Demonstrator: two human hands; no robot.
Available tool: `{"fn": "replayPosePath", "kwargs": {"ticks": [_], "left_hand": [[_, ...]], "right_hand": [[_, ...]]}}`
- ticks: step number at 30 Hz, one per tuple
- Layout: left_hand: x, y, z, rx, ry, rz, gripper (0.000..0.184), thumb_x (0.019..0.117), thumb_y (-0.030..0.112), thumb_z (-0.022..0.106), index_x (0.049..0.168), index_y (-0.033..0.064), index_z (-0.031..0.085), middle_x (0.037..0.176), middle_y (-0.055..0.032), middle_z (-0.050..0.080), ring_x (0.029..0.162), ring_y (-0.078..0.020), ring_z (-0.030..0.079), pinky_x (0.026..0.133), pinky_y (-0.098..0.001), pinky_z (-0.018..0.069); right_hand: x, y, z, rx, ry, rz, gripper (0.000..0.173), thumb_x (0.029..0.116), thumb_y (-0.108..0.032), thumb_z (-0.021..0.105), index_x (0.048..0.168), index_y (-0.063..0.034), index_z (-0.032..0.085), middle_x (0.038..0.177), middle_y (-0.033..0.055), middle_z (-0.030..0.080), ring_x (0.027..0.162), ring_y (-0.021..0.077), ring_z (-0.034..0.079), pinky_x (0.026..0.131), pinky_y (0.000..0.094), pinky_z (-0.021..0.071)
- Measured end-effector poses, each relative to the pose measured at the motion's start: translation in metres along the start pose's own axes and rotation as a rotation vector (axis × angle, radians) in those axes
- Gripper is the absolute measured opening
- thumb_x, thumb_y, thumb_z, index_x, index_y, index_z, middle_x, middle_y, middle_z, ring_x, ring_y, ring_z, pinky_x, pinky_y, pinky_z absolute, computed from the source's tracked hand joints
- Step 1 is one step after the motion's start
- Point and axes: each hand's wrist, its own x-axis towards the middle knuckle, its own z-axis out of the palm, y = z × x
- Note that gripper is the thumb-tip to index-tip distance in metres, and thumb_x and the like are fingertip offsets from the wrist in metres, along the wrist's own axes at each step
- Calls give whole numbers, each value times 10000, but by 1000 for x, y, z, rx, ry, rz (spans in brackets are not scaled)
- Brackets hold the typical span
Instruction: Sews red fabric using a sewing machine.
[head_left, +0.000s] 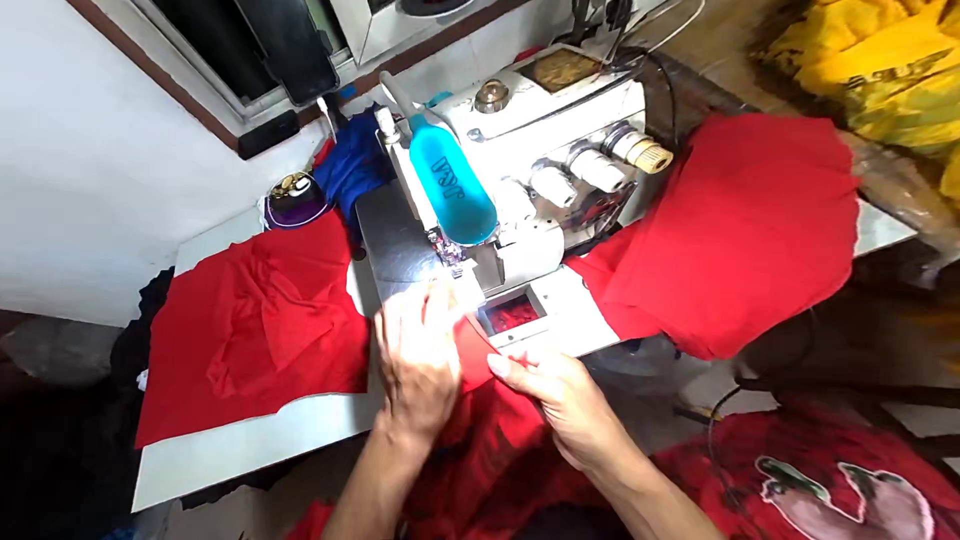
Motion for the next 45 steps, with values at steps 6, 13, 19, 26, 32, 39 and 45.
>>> {"fn": "replayPosePath", "kwargs": {"ticks": [6, 13, 19, 26, 32, 39, 45], "left_hand": [[-13, 20, -1, -141, -80, -53, 420, 1069, 299, 459, 1337, 60, 678, 1421, -95, 629, 1350, -251, 560, 1130, -426, 441], [-8, 26, -4, -49, -83, -141, 388, 1055, 247, 491, 1344, 63, 674, 1439, -69, 620, 1373, -252, 541, 1104, -406, 464], [-3, 14, -9, -45, -106, -101, 345, 1025, 231, 549, 1282, 77, 722, 1394, -59, 654, 1344, -235, 565, 1107, -391, 458], [73, -61, 9, -196, -287, -54, 238, 985, 196, 609, 1073, 54, 778, 1271, -124, 693, 1276, -293, 590, 1084, -482, 451], [38, -56, 10, -424, -71, -453, 512, 1072, 385, 471, 1451, 51, 552, 1519, -99, 529, 1436, -216, 459, 1203, -446, 352], [-75, -9, -28, -1064, -50, -675, 212, 931, 32, 612, 1124, -51, 583, 967, -10, 688, 900, -40, 680, 836, -238, 589], [38, -95, -121, -20, -112, -202, 476, 861, 393, 780, 1121, 1, 700, 997, -178, 712, 914, -349, 679, 794, -597, 530]], "right_hand": [[9, -25, -28, 18, -53, 72, 109, 916, -154, 707, 898, -55, 748, 776, 79, 698, 714, 121, 656, 663, 270, 552], [22, -31, -31, 20, -102, 90, 129, 921, -172, 718, 858, -66, 754, 711, 75, 669, 632, 96, 615, 579, 241, 515], [15, -14, -19, 80, -37, 49, 89, 892, -140, 742, 902, -54, 762, 747, 70, 697, 687, 98, 650, 631, 237, 539], [34, -9, 29, -104, 219, -125, 115, 861, -252, 826, 869, -159, 759, 651, -23, 668, 556, 82, 602, 524, 267, 502], [14, 1, 11, -129, 86, -216, 154, 962, -274, 711, 900, -133, 724, 670, -44, 640, 593, 53, 586, 568, 234, 497], [-12, 3, -11, 497, -516, 104, 204, 1036, -157, 509, 1088, -49, 674, 973, 59, 748, 906, 104, 726, 848, 293, 609], [-36, 28, -1, -2, -206, -86, 240, 973, -289, 692, 1047, -61, 704, 873, 23, 729, 799, 105, 704, 748, 287, 599]]}}
